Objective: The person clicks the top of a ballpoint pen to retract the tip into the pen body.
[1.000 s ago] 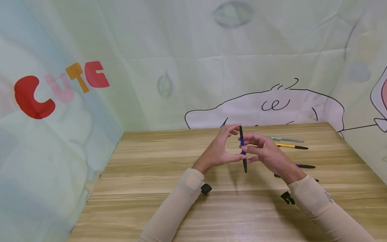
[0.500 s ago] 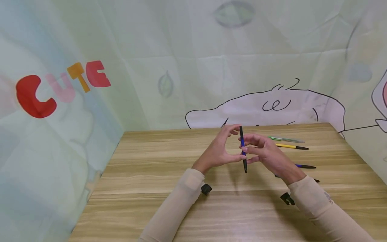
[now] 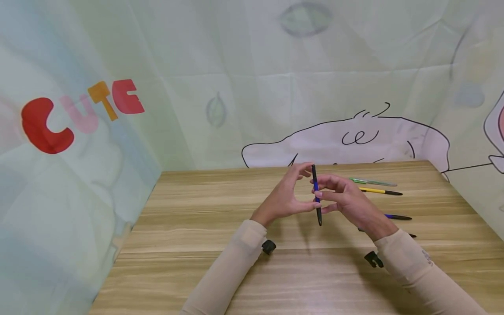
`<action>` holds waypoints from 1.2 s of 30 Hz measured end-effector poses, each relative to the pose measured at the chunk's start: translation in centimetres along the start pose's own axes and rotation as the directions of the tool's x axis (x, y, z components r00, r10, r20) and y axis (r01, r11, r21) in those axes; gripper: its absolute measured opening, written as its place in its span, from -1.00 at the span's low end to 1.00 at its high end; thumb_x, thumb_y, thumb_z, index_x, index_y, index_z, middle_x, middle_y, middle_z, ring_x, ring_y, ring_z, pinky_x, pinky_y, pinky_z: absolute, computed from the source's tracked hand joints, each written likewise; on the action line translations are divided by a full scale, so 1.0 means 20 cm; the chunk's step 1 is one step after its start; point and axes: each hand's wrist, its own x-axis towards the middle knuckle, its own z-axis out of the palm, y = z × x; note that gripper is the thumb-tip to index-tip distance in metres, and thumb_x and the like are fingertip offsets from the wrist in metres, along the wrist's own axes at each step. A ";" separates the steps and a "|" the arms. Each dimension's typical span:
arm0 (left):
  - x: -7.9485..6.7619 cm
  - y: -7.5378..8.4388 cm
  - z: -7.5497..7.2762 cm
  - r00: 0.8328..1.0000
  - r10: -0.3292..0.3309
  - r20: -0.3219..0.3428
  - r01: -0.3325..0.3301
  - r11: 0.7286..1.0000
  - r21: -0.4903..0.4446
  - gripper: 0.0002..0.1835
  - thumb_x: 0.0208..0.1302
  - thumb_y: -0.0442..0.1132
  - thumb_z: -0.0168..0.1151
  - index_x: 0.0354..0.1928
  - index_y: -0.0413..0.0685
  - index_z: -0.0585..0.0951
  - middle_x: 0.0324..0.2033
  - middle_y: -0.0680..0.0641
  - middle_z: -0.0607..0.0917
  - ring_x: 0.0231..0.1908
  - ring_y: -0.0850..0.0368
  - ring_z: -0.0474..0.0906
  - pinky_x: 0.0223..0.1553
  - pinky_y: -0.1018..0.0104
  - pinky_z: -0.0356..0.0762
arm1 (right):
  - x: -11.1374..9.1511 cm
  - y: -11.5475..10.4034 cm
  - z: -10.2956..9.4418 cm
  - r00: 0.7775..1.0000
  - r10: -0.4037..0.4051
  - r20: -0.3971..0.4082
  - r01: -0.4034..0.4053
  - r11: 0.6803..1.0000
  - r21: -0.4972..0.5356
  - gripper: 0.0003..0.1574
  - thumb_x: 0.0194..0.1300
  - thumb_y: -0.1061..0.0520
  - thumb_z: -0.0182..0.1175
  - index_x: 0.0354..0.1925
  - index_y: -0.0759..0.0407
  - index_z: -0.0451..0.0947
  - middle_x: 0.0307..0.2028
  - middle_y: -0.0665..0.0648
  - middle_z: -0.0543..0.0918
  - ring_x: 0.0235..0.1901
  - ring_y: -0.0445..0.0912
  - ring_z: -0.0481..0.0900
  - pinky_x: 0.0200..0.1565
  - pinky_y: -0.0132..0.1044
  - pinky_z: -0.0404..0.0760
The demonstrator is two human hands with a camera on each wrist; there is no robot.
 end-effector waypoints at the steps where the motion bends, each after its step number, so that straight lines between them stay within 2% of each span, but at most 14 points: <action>1: 0.00 0.00 0.00 1.000 -0.001 0.000 0.001 1.000 0.000 0.07 0.02 -0.14 0.63 0.51 0.08 0.16 0.29 -0.02 0.43 0.25 0.07 0.41 0.33 0.06 0.44 | 0.00 0.00 0.00 1.000 0.000 0.001 0.000 1.000 0.002 -0.63 0.42 0.14 0.28 0.15 0.12 0.53 0.00 0.14 0.56 0.01 -0.05 0.56 -0.15 -0.03 0.76; 6: 0.00 0.00 0.00 1.000 0.000 0.003 0.000 1.000 -0.008 0.07 0.03 -0.15 0.62 0.51 0.06 0.15 0.26 -0.05 0.45 0.23 0.06 0.42 0.33 0.13 0.44 | 0.00 0.00 0.00 1.000 -0.001 -0.001 0.001 1.000 0.011 -0.63 0.42 0.14 0.28 0.16 0.12 0.54 -0.02 0.13 0.57 -0.02 -0.06 0.57 -0.16 -0.04 0.76; 24: 0.00 -0.01 0.01 1.000 0.000 0.005 0.000 1.000 -0.029 0.07 0.04 -0.17 0.61 0.51 0.08 0.14 0.25 -0.02 0.46 0.22 0.13 0.41 0.32 0.04 0.45 | 0.00 0.01 0.00 1.000 0.017 -0.013 -0.017 1.000 0.018 -0.64 0.42 0.13 0.28 0.14 0.10 0.55 -0.05 0.08 0.59 -0.04 -0.07 0.57 -0.15 -0.04 0.76; 28: 0.00 0.00 0.01 1.000 -0.004 0.006 0.004 1.000 -0.020 0.07 0.04 -0.16 0.61 0.51 0.08 0.14 0.26 -0.01 0.46 0.23 0.12 0.41 0.33 0.09 0.44 | 0.00 0.01 0.00 1.000 0.014 -0.010 -0.014 0.999 0.029 -0.65 0.42 0.14 0.28 0.14 0.10 0.55 -0.05 0.07 0.60 -0.05 -0.08 0.58 -0.16 -0.04 0.76; 35: 0.01 0.00 0.01 1.000 0.000 0.006 0.001 1.000 -0.023 0.06 0.03 -0.17 0.61 0.51 0.06 0.15 0.26 -0.02 0.46 0.23 0.10 0.40 0.33 -0.05 0.44 | 0.01 0.01 0.00 1.000 0.007 -0.013 -0.006 0.999 0.033 -0.64 0.41 0.15 0.28 0.15 0.11 0.55 -0.03 0.08 0.60 -0.01 -0.03 0.59 -0.16 -0.04 0.77; 36: 0.01 0.00 0.01 1.000 -0.002 0.007 0.002 1.000 -0.021 0.06 0.03 -0.17 0.61 0.50 0.06 0.15 0.26 -0.02 0.46 0.23 0.10 0.41 0.33 -0.02 0.44 | 0.01 0.01 0.00 1.000 0.007 -0.013 -0.007 0.999 0.033 -0.63 0.41 0.15 0.29 0.15 0.12 0.55 -0.03 0.09 0.61 -0.01 -0.03 0.59 -0.16 -0.04 0.77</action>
